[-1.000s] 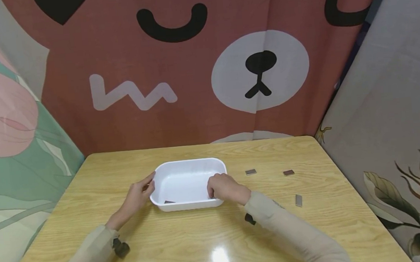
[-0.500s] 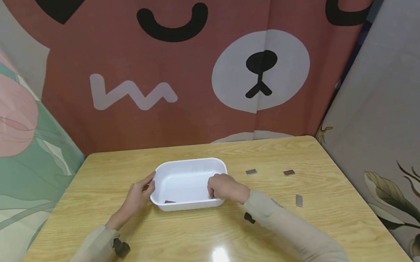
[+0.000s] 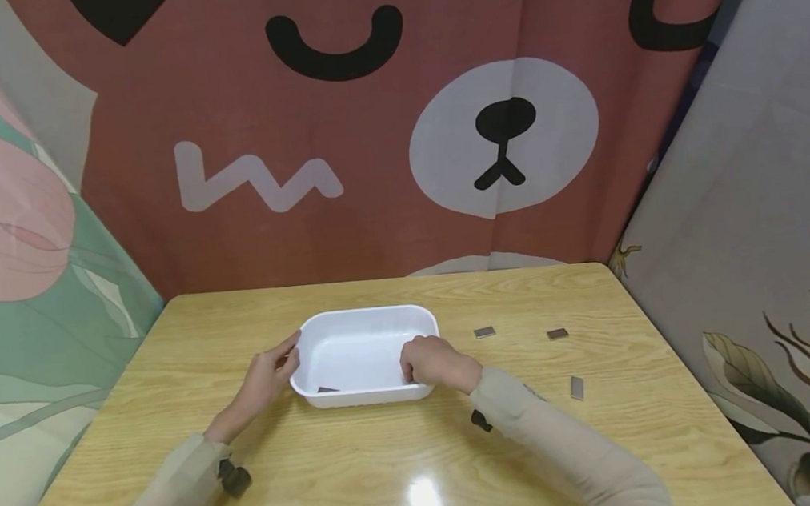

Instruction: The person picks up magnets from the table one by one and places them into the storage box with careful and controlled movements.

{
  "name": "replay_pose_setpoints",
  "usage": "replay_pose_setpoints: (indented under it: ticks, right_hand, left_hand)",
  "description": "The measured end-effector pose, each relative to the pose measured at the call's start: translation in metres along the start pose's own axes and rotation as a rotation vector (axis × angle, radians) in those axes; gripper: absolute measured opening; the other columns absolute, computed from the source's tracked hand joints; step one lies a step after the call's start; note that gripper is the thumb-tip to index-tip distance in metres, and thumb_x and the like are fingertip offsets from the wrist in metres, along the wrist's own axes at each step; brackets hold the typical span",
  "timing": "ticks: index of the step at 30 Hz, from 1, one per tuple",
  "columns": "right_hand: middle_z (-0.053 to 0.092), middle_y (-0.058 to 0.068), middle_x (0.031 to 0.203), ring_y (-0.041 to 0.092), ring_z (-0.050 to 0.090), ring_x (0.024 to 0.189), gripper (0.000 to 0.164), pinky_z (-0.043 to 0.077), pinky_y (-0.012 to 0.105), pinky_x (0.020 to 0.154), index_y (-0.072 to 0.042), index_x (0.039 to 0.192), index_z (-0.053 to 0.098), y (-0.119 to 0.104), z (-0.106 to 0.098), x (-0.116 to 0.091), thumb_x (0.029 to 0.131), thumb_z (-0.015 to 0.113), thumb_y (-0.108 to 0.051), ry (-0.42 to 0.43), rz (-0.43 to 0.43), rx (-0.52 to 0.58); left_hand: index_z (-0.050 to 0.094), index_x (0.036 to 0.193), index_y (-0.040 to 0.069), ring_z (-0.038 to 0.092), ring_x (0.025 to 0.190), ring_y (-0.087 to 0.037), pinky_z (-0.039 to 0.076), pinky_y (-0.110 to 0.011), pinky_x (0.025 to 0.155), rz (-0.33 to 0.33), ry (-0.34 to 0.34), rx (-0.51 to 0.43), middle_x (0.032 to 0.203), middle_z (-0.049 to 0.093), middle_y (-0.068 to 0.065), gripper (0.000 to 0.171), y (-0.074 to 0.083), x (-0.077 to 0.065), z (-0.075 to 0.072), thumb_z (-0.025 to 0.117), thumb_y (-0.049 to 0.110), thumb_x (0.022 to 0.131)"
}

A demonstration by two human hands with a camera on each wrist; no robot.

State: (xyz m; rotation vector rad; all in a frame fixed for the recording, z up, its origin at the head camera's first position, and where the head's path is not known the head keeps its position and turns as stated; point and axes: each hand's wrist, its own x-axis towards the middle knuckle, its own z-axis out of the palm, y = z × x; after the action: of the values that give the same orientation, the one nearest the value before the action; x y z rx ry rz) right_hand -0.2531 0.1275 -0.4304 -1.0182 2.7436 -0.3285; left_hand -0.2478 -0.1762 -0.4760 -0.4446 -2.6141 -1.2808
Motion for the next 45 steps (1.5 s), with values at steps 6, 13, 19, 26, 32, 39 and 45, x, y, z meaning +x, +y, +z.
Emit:
replay_pose_setpoints:
  ticks: [6, 13, 19, 26, 32, 39, 45]
  right_hand:
    - [0.065, -0.003, 0.077, 0.012, 0.056, 0.069, 0.017, 0.046, 0.025, 0.059, -0.014, 0.074, 0.071, -0.0031, -0.0028, -0.0007, 0.077, 0.063, 0.000, -0.004, 0.010, -0.005]
    - [0.064, -0.005, 0.078, 0.007, 0.052, 0.064, 0.021, 0.044, 0.023, 0.057, -0.015, 0.074, 0.072, -0.0028, -0.0021, -0.0007, 0.079, 0.060, 0.001, -0.004, 0.019, -0.011]
    - [0.065, -0.004, 0.079, 0.007, 0.050, 0.063, 0.022, 0.043, 0.023, 0.057, -0.015, 0.074, 0.072, -0.0027, -0.0028, -0.0006, 0.080, 0.059, 0.002, -0.002, 0.024, -0.001]
    - [0.064, -0.006, 0.079, 0.007, 0.052, 0.065, 0.023, 0.044, 0.024, 0.058, -0.016, 0.074, 0.072, -0.0029, -0.0027, -0.0006, 0.079, 0.058, 0.002, -0.003, 0.034, -0.006]
    - [0.065, -0.004, 0.078, 0.007, 0.048, 0.060, 0.023, 0.042, 0.023, 0.055, -0.015, 0.074, 0.072, -0.0022, -0.0016, -0.0004, 0.077, 0.058, 0.004, 0.014, 0.025, 0.011]
    - [0.064, -0.004, 0.076, 0.008, 0.043, 0.057, 0.019, 0.039, 0.023, 0.054, -0.013, 0.073, 0.071, -0.0015, -0.0007, 0.0000, 0.077, 0.061, 0.002, 0.040, -0.008, 0.035]
    - [0.062, -0.004, 0.072, 0.010, 0.038, 0.055, 0.020, 0.036, 0.023, 0.054, -0.013, 0.069, 0.069, 0.0006, 0.0013, 0.0017, 0.076, 0.060, 0.004, 0.047, -0.021, 0.045]
  left_hand:
    - [0.043, 0.129, 0.002, 0.059, 0.093, -0.022, 0.050, -0.020, 0.067, 0.003, -0.003, 0.000, 0.122, 0.051, -0.015, 0.040, -0.0010, 0.0003, 0.0005, 0.047, 0.011, 0.091]
    - [0.041, 0.130, 0.001, 0.058, 0.096, -0.022, 0.050, -0.021, 0.070, 0.014, -0.013, 0.002, 0.122, 0.050, -0.015, 0.041, -0.0014, 0.0013, 0.0011, 0.046, 0.012, 0.091]
    - [0.041, 0.130, 0.000, 0.057, 0.097, -0.023, 0.049, -0.022, 0.071, 0.032, -0.005, 0.000, 0.121, 0.051, -0.016, 0.041, -0.0001, 0.0015, 0.0004, 0.046, 0.010, 0.091]
    - [0.041, 0.129, -0.001, 0.058, 0.096, -0.024, 0.050, -0.022, 0.070, 0.025, -0.006, 0.003, 0.122, 0.050, -0.017, 0.041, 0.0009, 0.0007, 0.0003, 0.047, 0.010, 0.091]
    - [0.041, 0.130, -0.001, 0.058, 0.096, -0.024, 0.049, -0.021, 0.070, 0.020, -0.009, 0.001, 0.121, 0.050, -0.017, 0.041, 0.0022, 0.0003, -0.0002, 0.046, 0.010, 0.091]
    - [0.041, 0.130, 0.000, 0.058, 0.096, -0.023, 0.049, -0.021, 0.070, 0.020, -0.010, 0.002, 0.121, 0.051, -0.017, 0.041, 0.0030, 0.0005, -0.0012, 0.046, 0.011, 0.091]
    - [0.041, 0.129, -0.001, 0.058, 0.096, -0.023, 0.050, -0.020, 0.069, 0.012, -0.004, 0.016, 0.120, 0.051, -0.017, 0.041, 0.0017, 0.0008, 0.0006, 0.046, 0.010, 0.091]
